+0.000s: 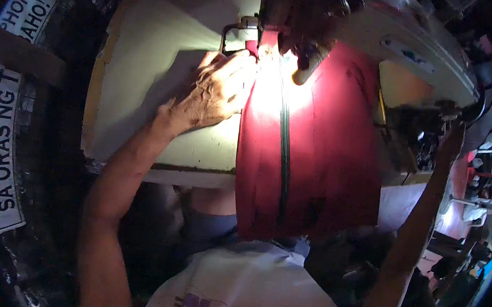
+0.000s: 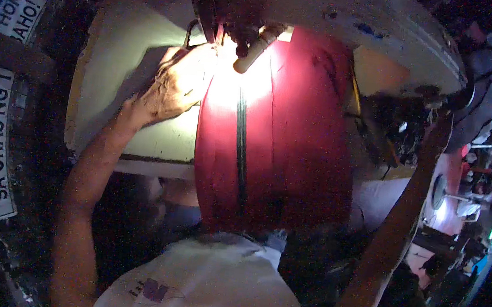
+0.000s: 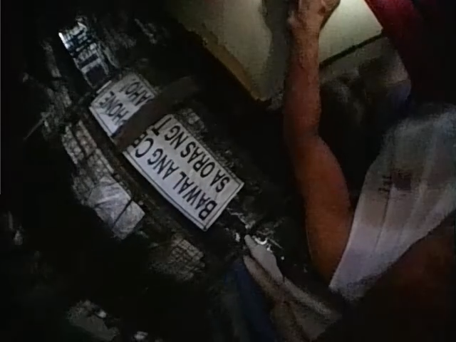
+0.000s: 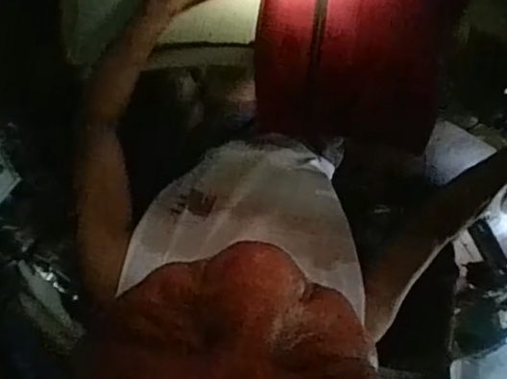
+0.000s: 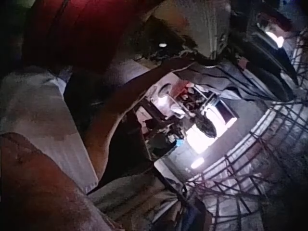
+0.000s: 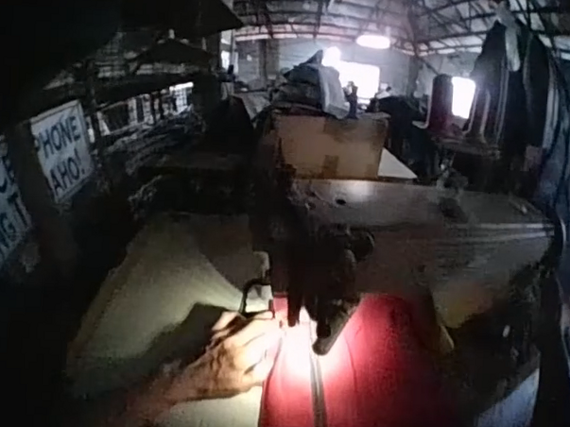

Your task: Sewing components of a bag together using an industrial sewing machine.

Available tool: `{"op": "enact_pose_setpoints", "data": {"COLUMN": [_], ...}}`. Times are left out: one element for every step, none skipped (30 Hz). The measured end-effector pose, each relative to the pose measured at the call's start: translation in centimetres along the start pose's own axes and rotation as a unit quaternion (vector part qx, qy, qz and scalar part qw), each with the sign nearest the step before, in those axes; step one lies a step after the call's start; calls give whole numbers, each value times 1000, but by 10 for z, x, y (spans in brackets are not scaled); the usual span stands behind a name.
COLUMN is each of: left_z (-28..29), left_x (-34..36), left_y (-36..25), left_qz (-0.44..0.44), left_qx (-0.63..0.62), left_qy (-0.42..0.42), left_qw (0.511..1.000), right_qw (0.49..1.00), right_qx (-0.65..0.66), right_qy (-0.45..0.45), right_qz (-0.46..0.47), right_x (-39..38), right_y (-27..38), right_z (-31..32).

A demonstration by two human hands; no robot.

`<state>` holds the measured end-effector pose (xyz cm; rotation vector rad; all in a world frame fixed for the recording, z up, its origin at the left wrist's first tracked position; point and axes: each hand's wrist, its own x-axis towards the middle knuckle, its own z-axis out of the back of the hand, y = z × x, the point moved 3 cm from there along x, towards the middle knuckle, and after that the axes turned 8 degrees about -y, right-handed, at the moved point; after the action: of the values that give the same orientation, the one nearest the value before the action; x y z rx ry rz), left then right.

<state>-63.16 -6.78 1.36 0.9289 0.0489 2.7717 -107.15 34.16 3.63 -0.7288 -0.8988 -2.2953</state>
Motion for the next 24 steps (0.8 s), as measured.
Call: {"op": "enact_pose_setpoints", "data": {"left_z": [0,0,1,2,5,9,11,14,16,19,22,25,28,30,30,32,31,30,28,25,25,26,25,24], "left_x": [0,2,0,0,-1,-2,-2,-3,-2,-1,0,1,3,4,6,9,13,16,18,20,24,27,29,30], "left_y": [-1,0,-1,-4,-9,-12,-19,-27,-29,-32,-32,-32,-31,-30,-28,-24,-23,-20,-18,-16,-14,-12,-10,-8], "left_qz": [15,27,76,98,98,95,85,71,69,62,45,34,20,8,-5,-15,-30,-33,-16,10,-11,-20,-20,-21], "left_qx": [-1,5,-21,-27,-39,-50,-51,-47,-132,-134,-135,-135,-136,-149,-162,-171,-197,-196,-246,-287,-290,-298,-307,-314], "left_qy": [-3,-16,9,-17,-26,-34,-27,-23,-9,-5,14,33,37,51,65,71,60,60,90,135,140,129,148,168], "left_qw": [1000,1000,997,995,994,994,995,996,989,989,990,990,990,988,985,983,978,978,965,948,947,945,940,934], "right_qw": [1000,999,997,994,992,988,992,985,977,959,949,948,945,943,942,962,976,976,982,984,988,987,984,985], "right_qx": [9,21,37,54,78,86,86,150,192,220,260,271,297,305,311,241,175,170,151,134,131,117,105,101], "right_qy": [-14,-34,-57,-81,-98,-113,-91,-53,33,138,165,164,125,123,107,120,126,133,108,118,83,105,136,126], "right_qz": [3,9,22,39,9,64,33,71,88,111,66,-26,-49,-51,-71,-51,-28,-32,-28,-24,-26,-40,-54,-54], "right_x": [1,-2,-6,-16,-33,-54,-88,-125,-164,-201,-228,-250,-258,-262,-265,-263,-262,-260,-257,-256,-254,-255,-256,-256], "right_y": [1,9,27,54,89,135,182,233,283,327,359,382,396,405,409,412,416,417,418,421,421,421,421,421], "right_z": [6,15,27,39,52,65,73,77,72,61,47,30,13,-3,-13,-23,-29,-31,-31,-32,-31,-33,-36,-39]}}
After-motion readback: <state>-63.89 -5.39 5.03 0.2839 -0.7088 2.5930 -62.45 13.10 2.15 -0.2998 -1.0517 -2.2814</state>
